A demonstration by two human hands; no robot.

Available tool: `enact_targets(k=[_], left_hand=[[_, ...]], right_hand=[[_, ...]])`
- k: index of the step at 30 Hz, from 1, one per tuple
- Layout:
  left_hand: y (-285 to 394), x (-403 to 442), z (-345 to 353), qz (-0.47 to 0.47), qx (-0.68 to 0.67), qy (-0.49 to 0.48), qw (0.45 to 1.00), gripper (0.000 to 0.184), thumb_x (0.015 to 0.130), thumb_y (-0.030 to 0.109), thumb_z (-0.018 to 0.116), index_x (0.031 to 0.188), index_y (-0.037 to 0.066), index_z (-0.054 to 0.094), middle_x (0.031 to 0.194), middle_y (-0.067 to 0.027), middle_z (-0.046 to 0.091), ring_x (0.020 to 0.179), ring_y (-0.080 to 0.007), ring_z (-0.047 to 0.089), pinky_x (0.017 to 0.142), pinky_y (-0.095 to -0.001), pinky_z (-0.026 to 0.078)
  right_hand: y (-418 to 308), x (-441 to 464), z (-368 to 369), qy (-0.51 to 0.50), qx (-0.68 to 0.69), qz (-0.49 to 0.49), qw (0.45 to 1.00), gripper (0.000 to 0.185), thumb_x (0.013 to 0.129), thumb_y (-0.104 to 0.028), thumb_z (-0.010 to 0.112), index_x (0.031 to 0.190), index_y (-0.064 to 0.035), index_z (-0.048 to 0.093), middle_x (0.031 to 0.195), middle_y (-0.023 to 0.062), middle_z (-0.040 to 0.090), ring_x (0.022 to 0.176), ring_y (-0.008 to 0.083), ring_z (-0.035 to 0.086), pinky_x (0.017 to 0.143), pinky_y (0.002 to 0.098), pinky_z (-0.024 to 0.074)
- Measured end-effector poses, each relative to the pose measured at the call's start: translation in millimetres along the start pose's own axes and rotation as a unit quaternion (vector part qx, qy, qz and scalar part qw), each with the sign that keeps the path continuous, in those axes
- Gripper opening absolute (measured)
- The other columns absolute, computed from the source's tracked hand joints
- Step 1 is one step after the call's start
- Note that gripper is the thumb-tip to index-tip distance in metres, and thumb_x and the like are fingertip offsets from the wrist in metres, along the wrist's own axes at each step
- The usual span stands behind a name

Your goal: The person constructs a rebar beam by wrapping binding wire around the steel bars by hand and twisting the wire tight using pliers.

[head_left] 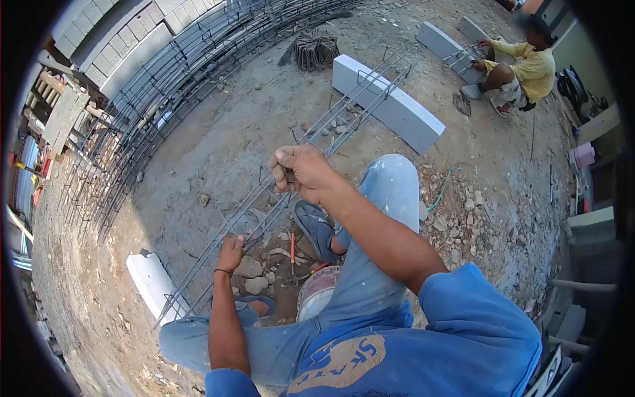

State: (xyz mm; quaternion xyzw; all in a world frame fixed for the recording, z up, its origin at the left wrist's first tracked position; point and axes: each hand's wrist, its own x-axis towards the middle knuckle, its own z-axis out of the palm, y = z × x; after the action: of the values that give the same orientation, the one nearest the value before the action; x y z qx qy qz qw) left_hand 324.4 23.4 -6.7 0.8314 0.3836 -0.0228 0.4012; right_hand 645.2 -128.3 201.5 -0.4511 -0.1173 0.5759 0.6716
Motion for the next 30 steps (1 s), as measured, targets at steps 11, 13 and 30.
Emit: enact_targets(k=[11, 13, 30], left_hand=[[27.4, -9.7, 1.8, -0.022, -0.120, 0.111, 0.986, 0.039, 0.092, 0.018, 0.064, 0.058, 0.001, 0.060, 0.051, -0.0027, 0.054, 0.053, -0.0086, 0.043, 0.096, -0.0346, 0.047], [29.2, -10.1, 2.3, -0.026, -0.148, 0.112, 0.982, 0.039, 0.092, 0.015, 0.063, 0.057, 0.000, 0.059, 0.049, -0.0033, 0.053, 0.052, -0.0065, 0.041, 0.117, -0.0397, 0.032], [24.7, -17.7, 6.4, 0.045, -0.107, 0.133, 0.984, 0.033, 0.085, 0.017, 0.074, 0.061, -0.003, 0.062, 0.054, 0.0007, 0.050, 0.055, -0.0085, 0.040, 0.076, -0.0316, 0.042]], right_hand=[[0.6, -6.2, 7.1, 0.000, 0.012, 0.005, 1.000, 0.027, 0.104, -0.023, 0.048, 0.087, -0.0066, 0.062, 0.067, 0.0015, 0.062, 0.053, 0.0135, 0.060, 0.052, 0.0328, 0.0534], [0.2, -8.7, 7.9, 0.001, 0.019, 0.013, 1.000, 0.024, 0.102, -0.021, 0.049, 0.087, -0.0058, 0.061, 0.067, 0.0037, 0.060, 0.053, 0.0169, 0.057, 0.057, 0.0369, 0.0526], [13.1, -5.7, 8.7, -0.002, -0.006, 0.001, 1.000, 0.024, 0.102, -0.019, 0.050, 0.088, -0.0034, 0.062, 0.066, 0.0051, 0.059, 0.052, 0.0162, 0.057, 0.050, 0.0337, 0.0508]])
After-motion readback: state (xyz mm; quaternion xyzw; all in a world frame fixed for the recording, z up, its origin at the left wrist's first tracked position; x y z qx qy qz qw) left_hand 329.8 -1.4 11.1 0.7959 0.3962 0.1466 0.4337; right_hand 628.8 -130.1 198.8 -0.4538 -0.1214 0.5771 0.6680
